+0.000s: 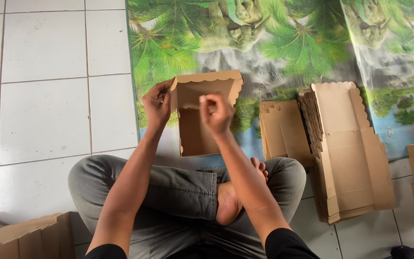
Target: The person sits on the floor and assembles flat cardboard pieces into boxes. They fold the flaps, interlock the tabs, and press the edges to form the box structure.
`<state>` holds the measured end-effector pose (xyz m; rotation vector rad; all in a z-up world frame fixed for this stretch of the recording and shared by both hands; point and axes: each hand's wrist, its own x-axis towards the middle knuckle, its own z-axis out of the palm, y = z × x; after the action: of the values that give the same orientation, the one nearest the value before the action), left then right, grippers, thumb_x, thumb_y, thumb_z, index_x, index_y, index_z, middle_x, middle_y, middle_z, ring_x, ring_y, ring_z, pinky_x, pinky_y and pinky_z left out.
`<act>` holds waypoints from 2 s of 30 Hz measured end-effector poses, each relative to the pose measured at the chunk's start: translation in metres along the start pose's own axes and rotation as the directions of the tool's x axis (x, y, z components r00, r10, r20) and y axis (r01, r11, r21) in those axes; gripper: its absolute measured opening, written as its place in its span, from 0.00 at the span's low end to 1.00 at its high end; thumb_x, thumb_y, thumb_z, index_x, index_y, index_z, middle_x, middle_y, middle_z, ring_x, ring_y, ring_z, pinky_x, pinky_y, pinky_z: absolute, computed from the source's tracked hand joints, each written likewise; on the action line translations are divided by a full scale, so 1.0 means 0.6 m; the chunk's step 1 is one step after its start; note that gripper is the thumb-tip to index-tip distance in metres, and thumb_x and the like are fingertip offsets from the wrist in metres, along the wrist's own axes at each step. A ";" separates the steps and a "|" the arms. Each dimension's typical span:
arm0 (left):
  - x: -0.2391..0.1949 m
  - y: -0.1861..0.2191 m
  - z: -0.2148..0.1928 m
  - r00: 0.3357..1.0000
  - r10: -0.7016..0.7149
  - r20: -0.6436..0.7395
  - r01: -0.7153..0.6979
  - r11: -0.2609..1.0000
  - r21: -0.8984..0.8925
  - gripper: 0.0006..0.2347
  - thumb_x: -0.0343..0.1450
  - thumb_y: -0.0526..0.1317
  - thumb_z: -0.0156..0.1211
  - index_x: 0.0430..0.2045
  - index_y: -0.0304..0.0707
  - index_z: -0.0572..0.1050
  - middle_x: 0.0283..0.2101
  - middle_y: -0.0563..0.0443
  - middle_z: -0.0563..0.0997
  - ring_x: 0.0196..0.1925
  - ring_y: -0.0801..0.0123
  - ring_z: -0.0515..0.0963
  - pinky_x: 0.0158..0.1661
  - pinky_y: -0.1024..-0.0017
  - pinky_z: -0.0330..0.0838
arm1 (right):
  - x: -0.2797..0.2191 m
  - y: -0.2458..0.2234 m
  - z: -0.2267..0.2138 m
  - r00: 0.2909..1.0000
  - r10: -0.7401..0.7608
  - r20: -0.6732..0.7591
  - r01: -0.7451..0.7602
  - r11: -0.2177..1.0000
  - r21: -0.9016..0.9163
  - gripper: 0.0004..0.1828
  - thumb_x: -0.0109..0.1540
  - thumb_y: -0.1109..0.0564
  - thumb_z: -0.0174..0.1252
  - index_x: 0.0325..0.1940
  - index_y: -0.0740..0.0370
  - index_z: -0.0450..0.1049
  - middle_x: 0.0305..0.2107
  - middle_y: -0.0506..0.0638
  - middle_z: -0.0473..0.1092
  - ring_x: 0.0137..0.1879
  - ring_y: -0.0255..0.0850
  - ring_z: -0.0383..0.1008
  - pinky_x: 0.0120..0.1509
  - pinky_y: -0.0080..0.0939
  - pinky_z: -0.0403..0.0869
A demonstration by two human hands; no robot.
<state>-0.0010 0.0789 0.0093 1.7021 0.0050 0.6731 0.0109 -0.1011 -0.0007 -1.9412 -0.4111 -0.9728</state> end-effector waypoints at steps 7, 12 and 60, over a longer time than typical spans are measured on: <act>0.000 0.024 0.000 0.996 0.039 0.075 -0.030 0.993 -0.116 0.05 0.70 0.28 0.61 0.35 0.35 0.81 0.37 0.43 0.83 0.37 0.61 0.84 0.28 0.75 0.77 | 0.013 -0.075 0.075 0.974 0.228 0.002 -0.214 0.912 0.351 0.15 0.54 0.57 0.72 0.33 0.65 0.73 0.28 0.55 0.73 0.29 0.43 0.77 0.28 0.31 0.76; 0.000 -0.023 0.008 0.992 -0.009 0.128 0.048 0.950 -0.310 0.03 0.73 0.29 0.55 0.31 0.29 0.76 0.45 0.38 0.79 0.49 0.56 0.80 0.44 0.66 0.76 | -0.001 -0.051 0.069 0.946 0.313 0.083 -0.320 0.865 0.385 0.08 0.56 0.64 0.67 0.32 0.64 0.72 0.24 0.55 0.75 0.25 0.34 0.74 0.30 0.32 0.74; -0.004 0.040 0.001 0.965 0.188 0.183 -0.158 0.973 -0.165 0.04 0.70 0.26 0.57 0.33 0.23 0.79 0.44 0.31 0.77 0.47 0.46 0.79 0.41 0.58 0.79 | -0.042 -0.023 0.101 0.834 0.517 0.190 -0.506 0.583 0.636 0.10 0.56 0.67 0.67 0.34 0.69 0.70 0.24 0.57 0.74 0.31 0.34 0.75 0.37 0.36 0.77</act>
<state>-0.0112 0.0715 0.0299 1.6291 -0.3309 0.6143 0.0148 -0.0406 -0.0296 -1.2550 -0.1249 -0.3615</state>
